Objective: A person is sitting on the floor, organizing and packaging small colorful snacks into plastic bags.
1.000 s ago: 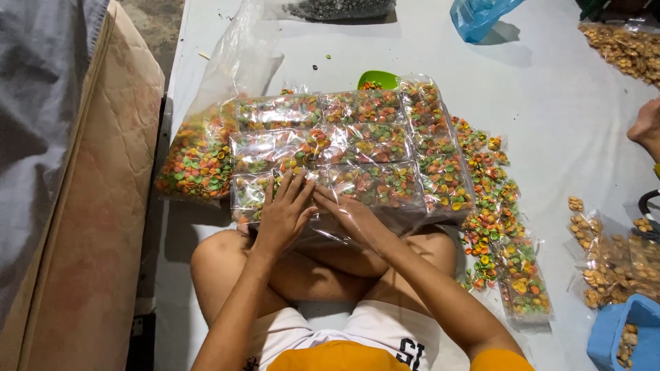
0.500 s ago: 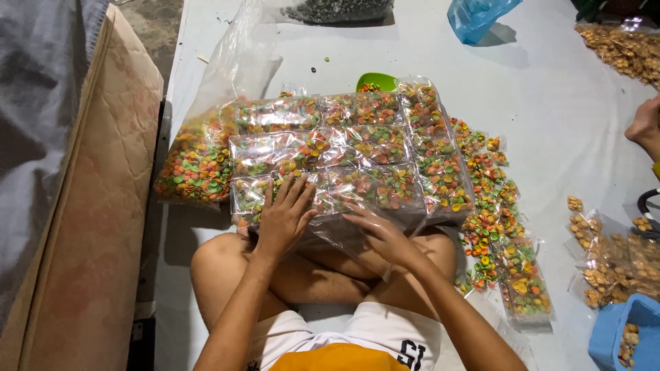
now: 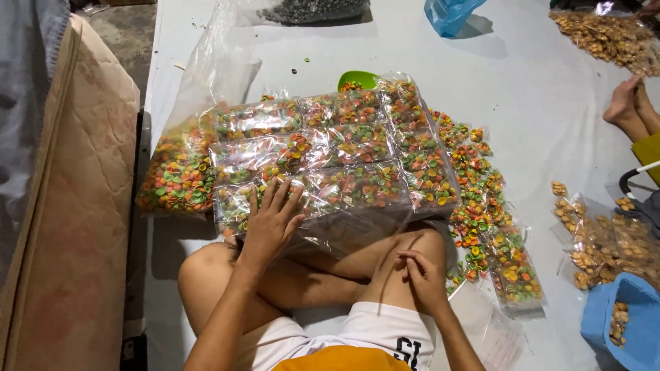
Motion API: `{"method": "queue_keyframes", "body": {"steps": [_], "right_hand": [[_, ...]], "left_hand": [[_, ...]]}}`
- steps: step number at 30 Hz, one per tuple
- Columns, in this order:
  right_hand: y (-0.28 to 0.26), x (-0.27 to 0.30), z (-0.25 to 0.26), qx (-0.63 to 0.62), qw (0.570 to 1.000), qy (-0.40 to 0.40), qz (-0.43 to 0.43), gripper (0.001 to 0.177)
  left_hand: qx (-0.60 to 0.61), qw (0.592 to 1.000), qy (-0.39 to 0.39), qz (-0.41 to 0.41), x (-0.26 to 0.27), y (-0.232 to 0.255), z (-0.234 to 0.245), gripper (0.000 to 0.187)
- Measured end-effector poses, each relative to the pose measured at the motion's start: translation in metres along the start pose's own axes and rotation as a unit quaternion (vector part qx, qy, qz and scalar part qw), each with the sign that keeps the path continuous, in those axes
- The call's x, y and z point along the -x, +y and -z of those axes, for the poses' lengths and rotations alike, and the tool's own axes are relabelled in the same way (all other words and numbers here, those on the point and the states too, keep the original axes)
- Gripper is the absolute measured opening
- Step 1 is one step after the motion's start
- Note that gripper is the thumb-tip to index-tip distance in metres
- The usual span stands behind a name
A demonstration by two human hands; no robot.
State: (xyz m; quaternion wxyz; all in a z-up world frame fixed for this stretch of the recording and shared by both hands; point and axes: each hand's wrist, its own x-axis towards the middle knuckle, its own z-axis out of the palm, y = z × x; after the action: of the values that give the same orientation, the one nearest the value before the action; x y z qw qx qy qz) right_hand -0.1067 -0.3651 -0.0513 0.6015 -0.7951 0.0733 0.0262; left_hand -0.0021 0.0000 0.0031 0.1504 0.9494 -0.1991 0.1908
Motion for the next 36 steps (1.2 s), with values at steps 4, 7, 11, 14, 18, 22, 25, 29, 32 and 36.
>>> {"method": "queue_keyframes", "body": {"steps": [4,7,11,14,18,22,25,29,32,36], "right_hand": [[0.008,-0.003,-0.006,0.026,0.999,0.028,0.030,0.026],[-0.004,-0.005,-0.008,0.078,0.996,0.035,-0.013,0.027],[0.002,-0.009,0.008,-0.005,1.000,0.018,-0.020,0.023],[0.015,-0.017,0.036,-0.034,0.998,0.053,-0.021,0.021],[0.022,-0.037,0.078,0.023,0.986,0.163,-0.010,0.021],[0.035,-0.076,0.117,0.110,0.972,0.209,-0.005,0.020],[0.062,-0.126,0.148,0.264,0.938,0.220,0.046,0.012],[0.081,-0.209,0.173,0.319,0.926,0.199,0.032,0.011],[0.091,-0.261,0.178,0.301,0.938,0.166,0.034,0.015],[0.132,-0.330,0.175,0.297,0.947,0.113,-0.052,0.030]], "left_hand": [[-0.012,1.000,0.004,-0.020,0.001,-0.004,-0.003,0.056],[0.000,1.000,-0.011,-0.010,0.000,0.000,0.003,0.057],[0.042,0.999,0.007,-0.018,0.001,0.011,0.023,0.057],[0.098,0.995,0.025,-0.018,0.010,0.027,0.043,0.053],[0.155,0.985,0.080,-0.004,0.038,0.038,0.052,0.040],[0.124,0.991,0.054,0.002,0.098,0.019,0.032,0.035],[0.088,0.995,0.008,-0.038,0.123,0.005,0.024,0.034],[0.058,0.998,0.006,-0.036,0.128,0.000,0.015,0.024],[0.040,0.998,0.002,-0.040,0.133,-0.008,0.004,0.023],[0.028,0.998,-0.014,-0.063,0.144,-0.022,-0.016,0.027]]}}
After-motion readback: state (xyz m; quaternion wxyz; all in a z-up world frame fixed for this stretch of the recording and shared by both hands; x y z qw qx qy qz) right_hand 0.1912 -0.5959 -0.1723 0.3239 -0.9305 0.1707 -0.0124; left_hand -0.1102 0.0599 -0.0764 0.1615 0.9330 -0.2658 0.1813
